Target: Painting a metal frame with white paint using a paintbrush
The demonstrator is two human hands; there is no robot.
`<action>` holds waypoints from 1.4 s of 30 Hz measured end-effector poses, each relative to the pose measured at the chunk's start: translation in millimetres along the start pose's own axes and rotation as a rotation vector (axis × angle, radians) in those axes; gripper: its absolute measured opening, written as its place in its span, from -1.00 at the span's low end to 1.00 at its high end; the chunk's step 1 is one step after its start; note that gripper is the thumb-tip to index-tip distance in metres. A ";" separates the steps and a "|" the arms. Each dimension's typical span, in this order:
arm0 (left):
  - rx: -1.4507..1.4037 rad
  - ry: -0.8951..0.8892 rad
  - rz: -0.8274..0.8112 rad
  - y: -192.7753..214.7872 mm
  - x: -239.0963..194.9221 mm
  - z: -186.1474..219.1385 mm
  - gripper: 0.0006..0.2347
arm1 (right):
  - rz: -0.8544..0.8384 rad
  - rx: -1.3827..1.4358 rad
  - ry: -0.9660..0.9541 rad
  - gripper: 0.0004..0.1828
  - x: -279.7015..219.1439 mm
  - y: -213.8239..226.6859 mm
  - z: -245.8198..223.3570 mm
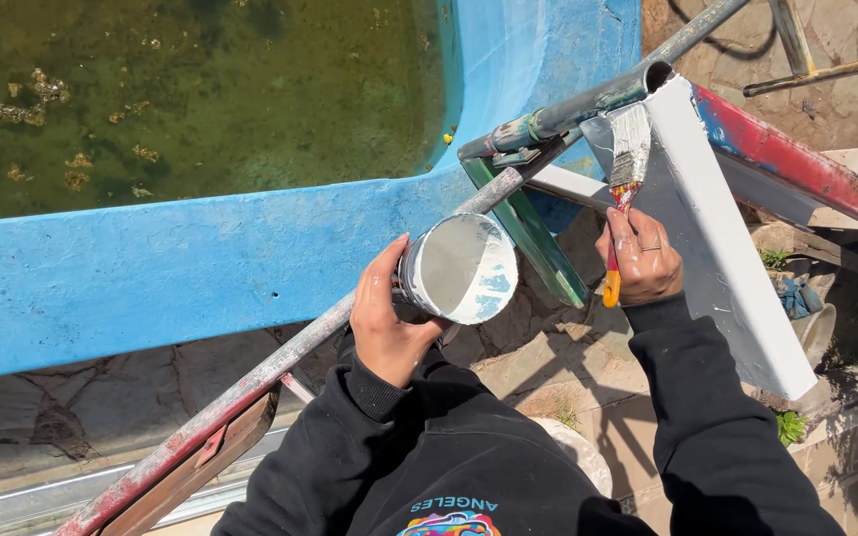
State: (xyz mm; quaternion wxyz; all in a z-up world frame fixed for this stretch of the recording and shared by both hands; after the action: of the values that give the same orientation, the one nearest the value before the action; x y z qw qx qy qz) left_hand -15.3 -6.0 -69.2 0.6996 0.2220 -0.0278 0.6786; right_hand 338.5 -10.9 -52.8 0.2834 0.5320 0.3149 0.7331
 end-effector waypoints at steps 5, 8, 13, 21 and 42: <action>-0.014 0.030 0.034 -0.2 -7.7 4.2 -0.26 | -0.081 -0.032 -0.091 -0.85 -26.3 43.5 -7.2; -0.049 0.045 0.037 -6.0 -8.6 5.8 -0.25 | -0.055 -0.028 -0.091 -0.86 -2.2 25.8 -17.2; -0.064 0.052 0.034 -8.0 -8.0 12.5 -0.24 | -0.028 -0.059 -0.057 -0.85 23.6 4.2 -10.4; -0.073 0.062 0.043 -4.2 -3.8 15.8 -0.24 | -0.150 -0.107 -0.172 -0.84 -21.5 57.1 -13.7; -0.081 0.014 0.004 4.3 -6.0 19.2 -0.24 | -0.118 -0.029 -0.140 -0.83 -9.1 -33.1 -36.2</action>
State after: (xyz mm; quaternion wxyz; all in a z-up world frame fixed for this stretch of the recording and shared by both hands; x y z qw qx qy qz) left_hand -14.8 -18.4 -52.7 0.7069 0.1887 -0.0508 0.6798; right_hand 309.0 -2.4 -92.1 0.3550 0.5583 0.3146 0.6807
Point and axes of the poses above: each hand's wrist, its own x-axis towards the middle knuckle, its own y-axis out of the back of the hand, z = x × y, the point moved 1 cm from there along x, towards the middle knuckle, and after that the axes turned 14 degrees about -y, right-handed, at the moved point
